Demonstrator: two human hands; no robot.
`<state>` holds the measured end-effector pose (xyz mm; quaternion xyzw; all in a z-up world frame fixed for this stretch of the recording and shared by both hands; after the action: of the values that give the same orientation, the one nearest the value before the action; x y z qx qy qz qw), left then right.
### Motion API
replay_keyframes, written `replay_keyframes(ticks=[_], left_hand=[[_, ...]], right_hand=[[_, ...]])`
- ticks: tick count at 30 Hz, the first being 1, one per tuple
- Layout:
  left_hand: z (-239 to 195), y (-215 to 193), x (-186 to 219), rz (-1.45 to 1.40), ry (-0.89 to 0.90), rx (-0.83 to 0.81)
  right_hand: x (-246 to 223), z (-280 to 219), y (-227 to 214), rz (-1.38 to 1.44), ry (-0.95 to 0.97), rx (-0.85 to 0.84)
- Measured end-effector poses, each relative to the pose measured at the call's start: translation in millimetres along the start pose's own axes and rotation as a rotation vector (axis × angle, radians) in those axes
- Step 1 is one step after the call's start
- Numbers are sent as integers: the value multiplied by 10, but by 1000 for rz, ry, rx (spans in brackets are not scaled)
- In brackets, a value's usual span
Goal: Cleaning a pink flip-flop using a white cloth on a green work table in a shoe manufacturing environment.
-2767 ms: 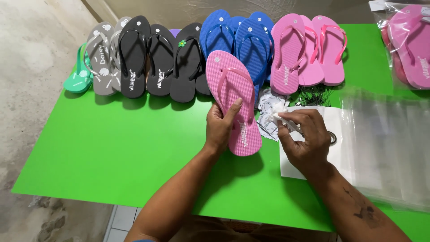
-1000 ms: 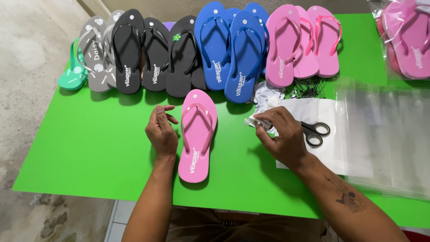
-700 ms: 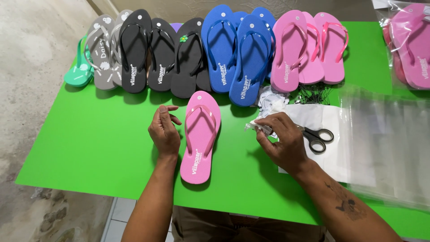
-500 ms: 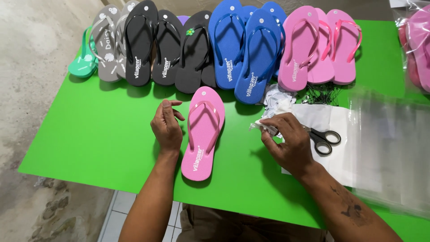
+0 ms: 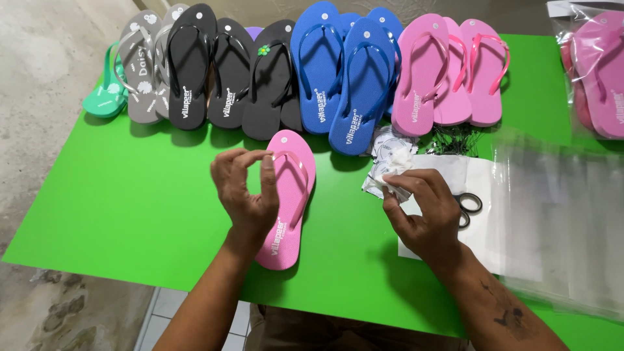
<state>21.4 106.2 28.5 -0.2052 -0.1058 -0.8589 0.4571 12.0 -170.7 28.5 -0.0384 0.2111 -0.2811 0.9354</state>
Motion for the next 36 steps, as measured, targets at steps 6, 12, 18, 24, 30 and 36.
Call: replay_keyframes(ticks=[6,12,18,24,30,36], left_hand=[[-184,974,473,-46,-338,-591],[-575,1754,496,-31,-375,-786],[-549,2036,573,151,-276,-764],[-687,2186,565,79,-416,-667],[-693,2285,560,-44,-683,-611],[-436,2143,868,-88,-706,-596]], right_hand=[[-30,48,-84,-35,-81,91],[33,68,-134,-48,-82,116],[-7,106,-139,-38,-74,111],[-22,110,-143,-20,-66,102],[-26,122,-143,-4,-79,118],[-41,137,-148,-6,-92,124]])
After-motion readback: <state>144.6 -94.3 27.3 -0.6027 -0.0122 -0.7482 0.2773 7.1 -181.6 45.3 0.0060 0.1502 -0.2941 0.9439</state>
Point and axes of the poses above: each hand's wrist, its own z-axis towards the middle knuckle, its own y-axis out of the palm, x = y × z, the point moved 4 cm from there along z, towards the middle knuckle, and after that the axes turned 15 degrees about x, right-handed, at the moved point
